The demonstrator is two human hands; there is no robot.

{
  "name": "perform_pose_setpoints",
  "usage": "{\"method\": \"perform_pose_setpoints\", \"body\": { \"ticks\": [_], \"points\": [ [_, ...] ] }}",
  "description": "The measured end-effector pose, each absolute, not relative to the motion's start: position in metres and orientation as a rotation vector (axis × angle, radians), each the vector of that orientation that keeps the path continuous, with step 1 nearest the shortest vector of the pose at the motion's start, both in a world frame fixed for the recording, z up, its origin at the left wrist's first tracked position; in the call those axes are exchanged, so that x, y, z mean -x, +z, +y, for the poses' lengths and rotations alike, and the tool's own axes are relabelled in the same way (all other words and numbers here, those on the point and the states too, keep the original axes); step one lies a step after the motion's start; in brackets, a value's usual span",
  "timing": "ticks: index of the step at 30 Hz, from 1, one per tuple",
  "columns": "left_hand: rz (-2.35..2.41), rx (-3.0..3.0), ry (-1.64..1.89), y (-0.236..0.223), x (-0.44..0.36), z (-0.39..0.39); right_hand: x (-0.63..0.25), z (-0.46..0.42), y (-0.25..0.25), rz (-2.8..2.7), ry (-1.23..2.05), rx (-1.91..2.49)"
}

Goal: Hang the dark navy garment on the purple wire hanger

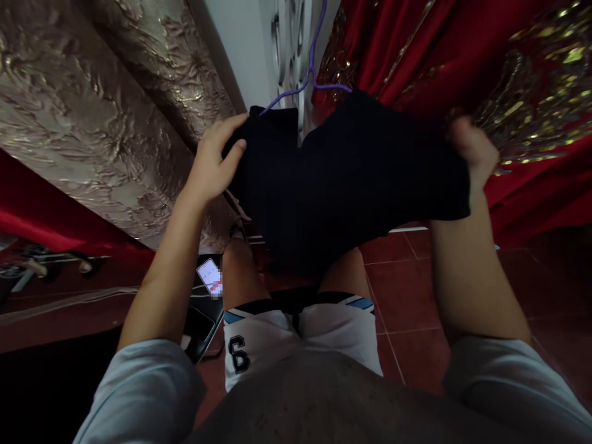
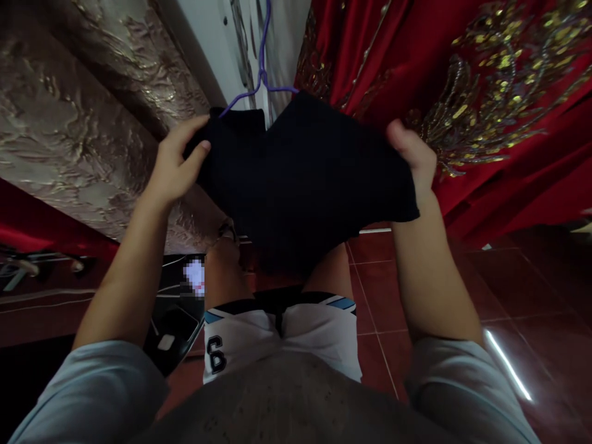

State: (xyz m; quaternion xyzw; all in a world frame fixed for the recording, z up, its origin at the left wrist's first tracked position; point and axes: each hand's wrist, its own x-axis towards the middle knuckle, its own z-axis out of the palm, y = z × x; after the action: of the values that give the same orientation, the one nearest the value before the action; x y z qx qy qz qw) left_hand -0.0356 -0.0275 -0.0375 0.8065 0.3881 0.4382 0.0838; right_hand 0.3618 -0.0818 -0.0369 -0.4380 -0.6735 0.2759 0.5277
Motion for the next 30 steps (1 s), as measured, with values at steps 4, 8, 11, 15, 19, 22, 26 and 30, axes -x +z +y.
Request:
{"method": "perform_pose_setpoints", "body": {
  "ticks": [4,8,11,15,19,22,26,30],
  "points": [
    [1.011,-2.289,1.393,-0.027,0.023,-0.030,-0.365,-0.101,-0.014,-1.491,1.128,0.912],
    [0.855,-2.206,1.451,-0.010,0.013,-0.050,-0.358,-0.109,-0.018,-1.416,1.089,0.698],
    [0.779,-1.823,1.394,0.004,-0.004,-0.079,-0.336,-0.129,-0.028,-1.634,1.147,0.623],
    [0.869,-1.443,1.245,0.017,-0.021,-0.117,-0.287,-0.150,-0.037,-2.224,1.145,0.541],
    [0.980,-1.576,0.939,0.015,-0.002,-0.142,-0.263,-0.135,-0.052,-2.368,0.984,0.626],
    [1.063,-1.960,0.773,0.019,0.025,-0.154,-0.269,-0.108,-0.070,-2.184,0.780,0.821],
    [1.156,-2.365,0.708,0.037,0.048,-0.156,-0.284,-0.081,-0.088,-1.972,0.623,0.913],
    [1.259,-2.419,1.068,0.031,0.055,-0.131,-0.297,-0.072,-0.084,-1.859,0.896,0.922]
  ]
}}
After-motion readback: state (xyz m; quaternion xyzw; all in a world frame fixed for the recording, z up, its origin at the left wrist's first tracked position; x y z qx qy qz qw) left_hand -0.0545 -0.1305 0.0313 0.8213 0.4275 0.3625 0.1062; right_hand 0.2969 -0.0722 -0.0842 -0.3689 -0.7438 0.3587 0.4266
